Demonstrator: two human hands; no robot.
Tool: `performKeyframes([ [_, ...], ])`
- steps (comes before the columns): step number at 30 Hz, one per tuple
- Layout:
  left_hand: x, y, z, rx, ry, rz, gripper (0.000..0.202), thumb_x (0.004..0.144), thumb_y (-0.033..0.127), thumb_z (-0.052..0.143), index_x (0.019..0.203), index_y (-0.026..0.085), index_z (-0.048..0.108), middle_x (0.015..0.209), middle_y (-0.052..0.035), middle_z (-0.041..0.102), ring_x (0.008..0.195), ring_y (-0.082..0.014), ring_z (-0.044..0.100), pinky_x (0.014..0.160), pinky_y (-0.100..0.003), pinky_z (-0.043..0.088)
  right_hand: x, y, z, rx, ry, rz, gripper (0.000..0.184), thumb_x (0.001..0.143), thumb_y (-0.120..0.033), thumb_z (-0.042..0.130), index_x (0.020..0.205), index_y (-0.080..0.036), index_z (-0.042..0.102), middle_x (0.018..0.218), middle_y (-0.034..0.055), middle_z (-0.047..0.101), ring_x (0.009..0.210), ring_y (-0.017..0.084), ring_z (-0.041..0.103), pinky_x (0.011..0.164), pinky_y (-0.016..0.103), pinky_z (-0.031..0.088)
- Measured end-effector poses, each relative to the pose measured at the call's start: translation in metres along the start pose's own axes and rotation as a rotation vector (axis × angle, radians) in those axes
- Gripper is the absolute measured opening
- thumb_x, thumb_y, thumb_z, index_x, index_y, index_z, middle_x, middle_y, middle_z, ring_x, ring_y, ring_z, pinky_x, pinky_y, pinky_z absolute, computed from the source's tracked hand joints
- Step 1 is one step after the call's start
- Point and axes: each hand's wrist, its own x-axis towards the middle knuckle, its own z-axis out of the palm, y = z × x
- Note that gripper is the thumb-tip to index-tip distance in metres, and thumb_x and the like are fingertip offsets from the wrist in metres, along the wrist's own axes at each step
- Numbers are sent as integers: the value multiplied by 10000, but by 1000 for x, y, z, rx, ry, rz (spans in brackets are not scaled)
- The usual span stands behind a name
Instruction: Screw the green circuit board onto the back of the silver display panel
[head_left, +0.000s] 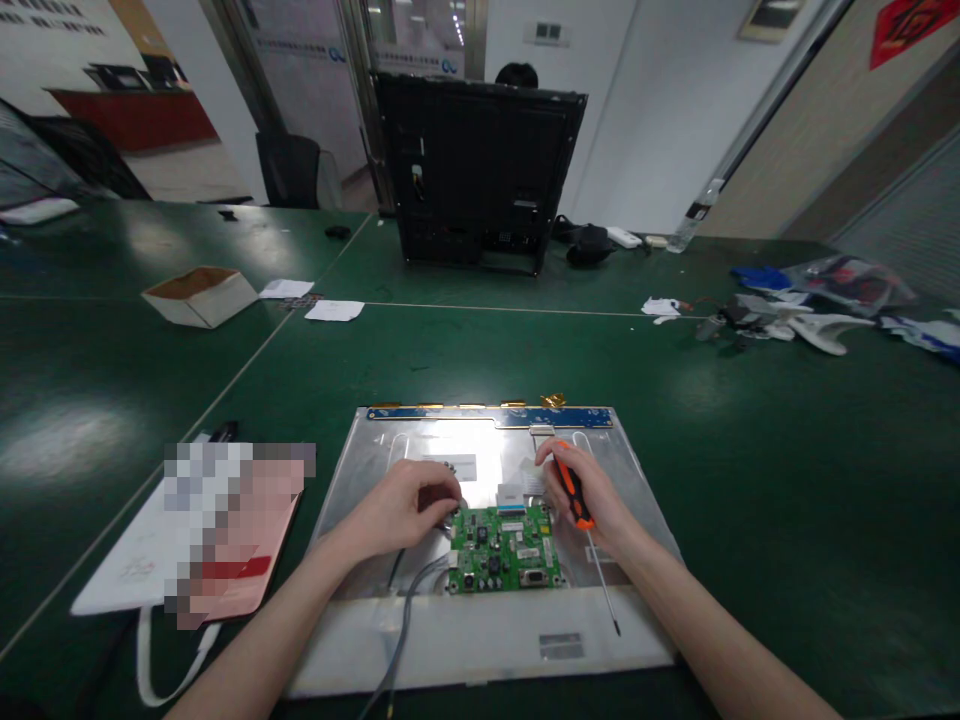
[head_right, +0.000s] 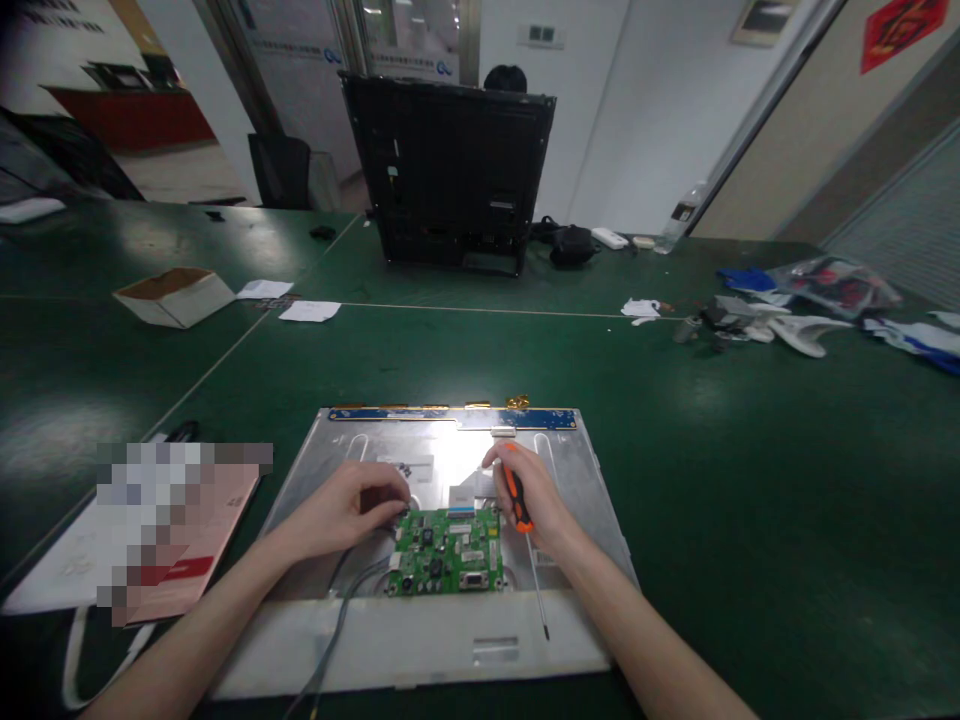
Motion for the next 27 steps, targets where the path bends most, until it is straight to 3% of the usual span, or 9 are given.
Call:
performKeyframes([
  [16, 0, -1, 3, -22, -39, 8, 57, 819, 194, 601, 803, 186, 655, 728, 8, 612, 629, -117, 532, 567, -229, 399, -2, 2, 2, -30, 6, 4, 259, 867, -452, 511, 861, -201, 575, 407, -103, 387, 299, 66, 291, 302, 184, 216],
  [27, 0, -2, 0, -19, -48, 18, 117, 847, 165, 560, 811, 192, 668, 760, 6, 629, 667, -122, 549, 603, -240, 406, -3, 3, 6, 26, 20, 10, 252, 864, -450, 515, 842, -205, 572, 401, -103, 378, 297, 62, 272, 311, 187, 204],
])
